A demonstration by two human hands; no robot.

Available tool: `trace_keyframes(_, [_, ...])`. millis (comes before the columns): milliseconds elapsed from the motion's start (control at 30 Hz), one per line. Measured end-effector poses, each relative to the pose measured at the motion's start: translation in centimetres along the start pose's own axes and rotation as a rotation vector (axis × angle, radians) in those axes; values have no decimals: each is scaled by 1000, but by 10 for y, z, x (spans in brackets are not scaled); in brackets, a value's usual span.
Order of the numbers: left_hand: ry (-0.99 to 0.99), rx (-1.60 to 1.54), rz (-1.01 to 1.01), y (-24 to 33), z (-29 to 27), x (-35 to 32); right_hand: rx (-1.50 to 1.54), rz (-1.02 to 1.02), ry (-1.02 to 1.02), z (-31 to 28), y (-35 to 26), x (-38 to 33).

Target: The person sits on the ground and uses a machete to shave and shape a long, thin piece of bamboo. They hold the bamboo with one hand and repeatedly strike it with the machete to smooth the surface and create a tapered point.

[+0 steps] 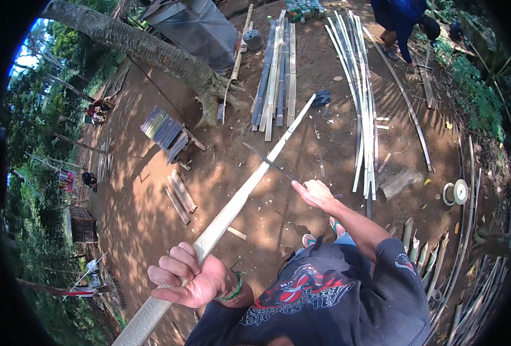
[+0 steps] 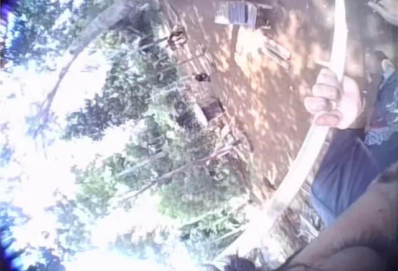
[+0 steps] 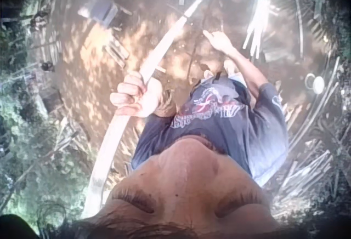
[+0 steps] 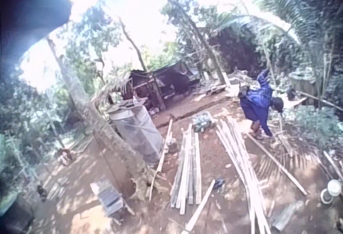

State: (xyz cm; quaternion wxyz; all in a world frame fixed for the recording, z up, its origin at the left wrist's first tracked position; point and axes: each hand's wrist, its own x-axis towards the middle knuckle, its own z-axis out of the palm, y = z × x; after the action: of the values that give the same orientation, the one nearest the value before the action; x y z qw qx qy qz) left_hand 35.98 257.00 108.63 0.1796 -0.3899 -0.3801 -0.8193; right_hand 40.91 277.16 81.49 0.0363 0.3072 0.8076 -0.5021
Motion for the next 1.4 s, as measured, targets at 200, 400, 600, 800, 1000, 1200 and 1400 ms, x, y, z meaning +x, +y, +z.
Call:
trace_keyframes(200, [71, 2, 40, 13, -10, 10, 43, -461, -86, -18, -56, -36])
trace_keyframes(400, [-36, -17, -26, 10, 5, 12, 7, 160, 45, -29, 79, 92])
trace_keyframes(600, [40, -51, -18, 10, 7, 20, 22, -625, -100, -31, 3, 28])
trace_keyframes(800, [29, 70, -3, -1, 25, 16, -102, 34, 9, -54, 85, 118])
trace_keyframes(1000, [-7, -18, -3, 8, 15, 23, 57, -633, -204, -57, -37, 16])
trace_keyframes(1200, [-14, 16, -30, -7, 35, 14, -57, -104, -86, -62, 51, 103])
trace_keyframes(1400, [21, 0, 5, 8, 24, 20, 38, -563, 8, -44, 45, 76])
